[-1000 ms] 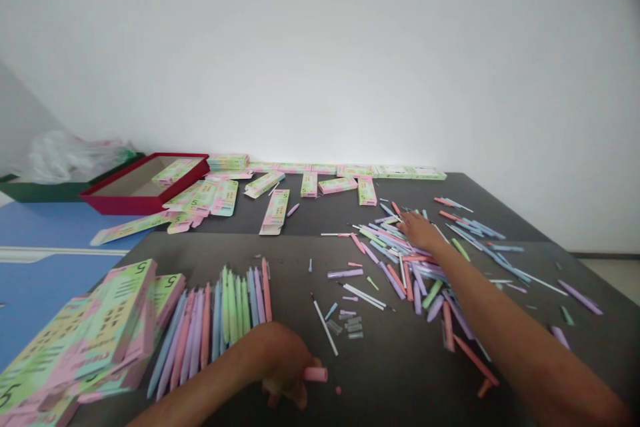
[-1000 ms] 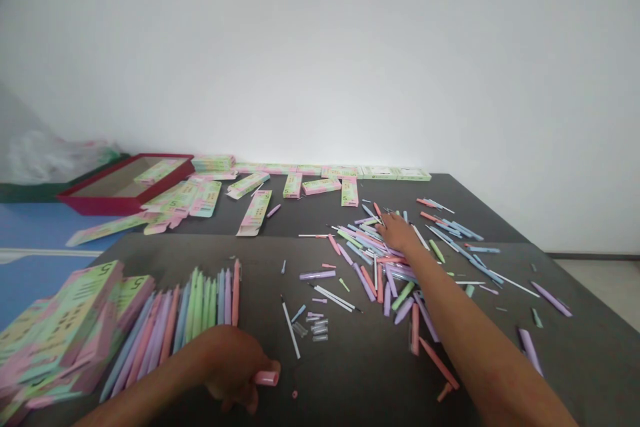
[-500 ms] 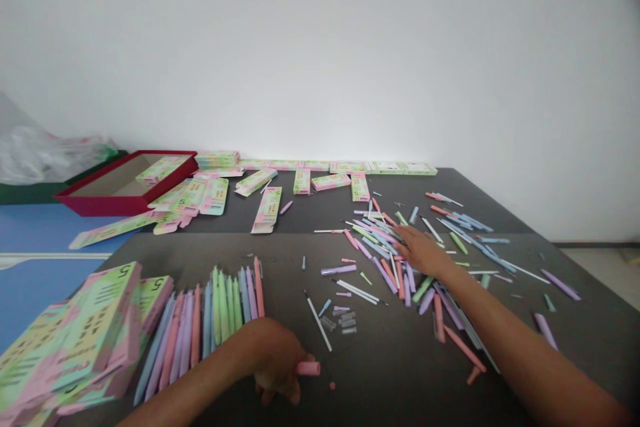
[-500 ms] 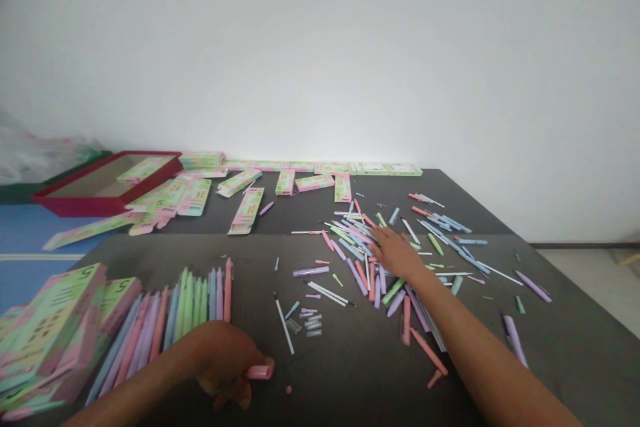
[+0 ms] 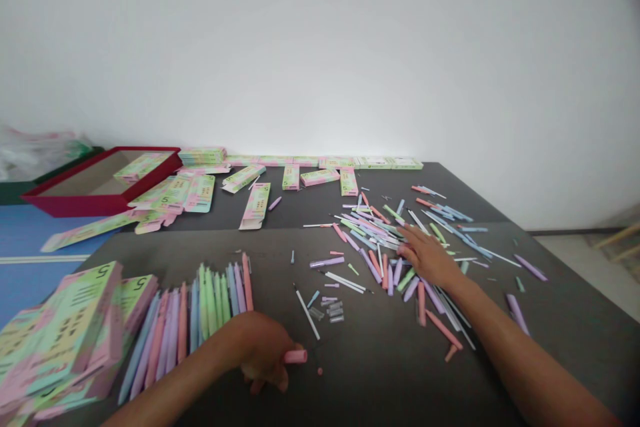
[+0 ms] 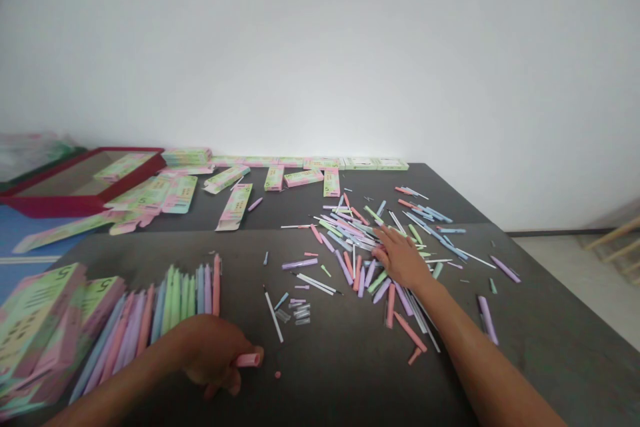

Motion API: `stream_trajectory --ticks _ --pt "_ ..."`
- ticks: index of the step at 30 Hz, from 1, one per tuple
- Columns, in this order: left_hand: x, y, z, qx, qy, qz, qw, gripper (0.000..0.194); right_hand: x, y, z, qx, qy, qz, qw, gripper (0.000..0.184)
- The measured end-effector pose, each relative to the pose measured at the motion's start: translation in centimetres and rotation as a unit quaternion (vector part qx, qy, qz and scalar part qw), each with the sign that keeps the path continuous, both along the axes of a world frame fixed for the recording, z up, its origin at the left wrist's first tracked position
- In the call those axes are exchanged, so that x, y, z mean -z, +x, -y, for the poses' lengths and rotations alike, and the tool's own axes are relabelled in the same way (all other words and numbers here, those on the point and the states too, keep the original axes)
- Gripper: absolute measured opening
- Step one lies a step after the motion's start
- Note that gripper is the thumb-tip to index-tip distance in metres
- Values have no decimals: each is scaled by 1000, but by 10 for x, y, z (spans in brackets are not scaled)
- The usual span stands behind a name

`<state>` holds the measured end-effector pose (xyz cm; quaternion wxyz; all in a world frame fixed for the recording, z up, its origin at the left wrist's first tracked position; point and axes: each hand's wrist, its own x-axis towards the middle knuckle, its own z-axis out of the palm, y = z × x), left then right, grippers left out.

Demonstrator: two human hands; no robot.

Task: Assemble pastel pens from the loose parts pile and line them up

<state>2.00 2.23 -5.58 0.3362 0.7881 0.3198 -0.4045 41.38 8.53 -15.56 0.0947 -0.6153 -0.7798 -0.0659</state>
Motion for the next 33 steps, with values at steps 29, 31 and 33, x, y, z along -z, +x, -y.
stream_trajectory --ticks 29,31,33 --pt "-8 2 2 -15 24 6 1000 25 -4 19 15 63 -8 -14 998 53" --pt "-9 3 2 -17 21 4 1000 25 -1 20 14 56 -23 -16 998 52" --pt "-10 3 3 -14 19 1 1000 25 1 24 10 63 -26 -32 997 51"
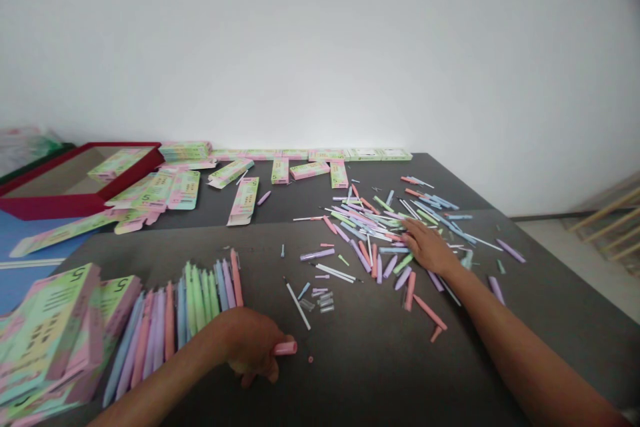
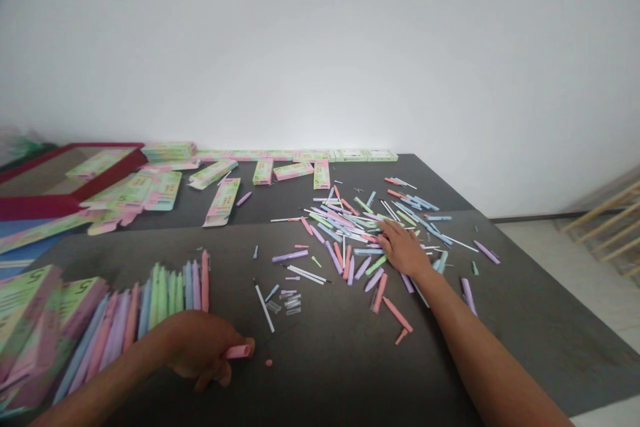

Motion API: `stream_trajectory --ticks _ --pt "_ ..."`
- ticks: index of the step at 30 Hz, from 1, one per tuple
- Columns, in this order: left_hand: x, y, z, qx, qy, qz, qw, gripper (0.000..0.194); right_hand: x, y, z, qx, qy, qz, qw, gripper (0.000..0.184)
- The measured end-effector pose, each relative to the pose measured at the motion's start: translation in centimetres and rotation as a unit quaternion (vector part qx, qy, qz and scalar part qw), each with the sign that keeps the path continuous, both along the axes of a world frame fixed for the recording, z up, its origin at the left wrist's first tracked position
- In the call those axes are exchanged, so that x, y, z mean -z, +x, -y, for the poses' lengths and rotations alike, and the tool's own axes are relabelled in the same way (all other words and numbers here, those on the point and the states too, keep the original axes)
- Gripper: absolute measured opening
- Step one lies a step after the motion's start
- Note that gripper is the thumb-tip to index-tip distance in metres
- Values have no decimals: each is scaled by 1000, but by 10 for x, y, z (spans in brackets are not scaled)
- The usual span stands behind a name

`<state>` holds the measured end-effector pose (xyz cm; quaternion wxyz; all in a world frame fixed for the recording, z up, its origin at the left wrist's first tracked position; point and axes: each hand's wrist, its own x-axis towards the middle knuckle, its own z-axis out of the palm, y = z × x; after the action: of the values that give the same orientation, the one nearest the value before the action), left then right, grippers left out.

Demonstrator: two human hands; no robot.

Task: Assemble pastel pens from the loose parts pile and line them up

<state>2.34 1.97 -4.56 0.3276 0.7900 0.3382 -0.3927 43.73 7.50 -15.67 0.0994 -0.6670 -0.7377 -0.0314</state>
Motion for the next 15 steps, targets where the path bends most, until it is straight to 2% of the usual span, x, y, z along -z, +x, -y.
stream_trajectory --ticks 4,7,12,15 --pt "-1 0 1 10 16 3 1000 23 -2 8 -4 9 23 -51 998 49" --pt "0 -1 1 16 16 4 1000 24 -11 9 5 15 56 -84 995 51" --pt "0 0 0 3 0 -5 1000 23 -40 11 37 106 108 -129 980 53" --pt "-1 1 0 6 2 -6 1000 24 -55 26 61 185 126 -134 965 54"
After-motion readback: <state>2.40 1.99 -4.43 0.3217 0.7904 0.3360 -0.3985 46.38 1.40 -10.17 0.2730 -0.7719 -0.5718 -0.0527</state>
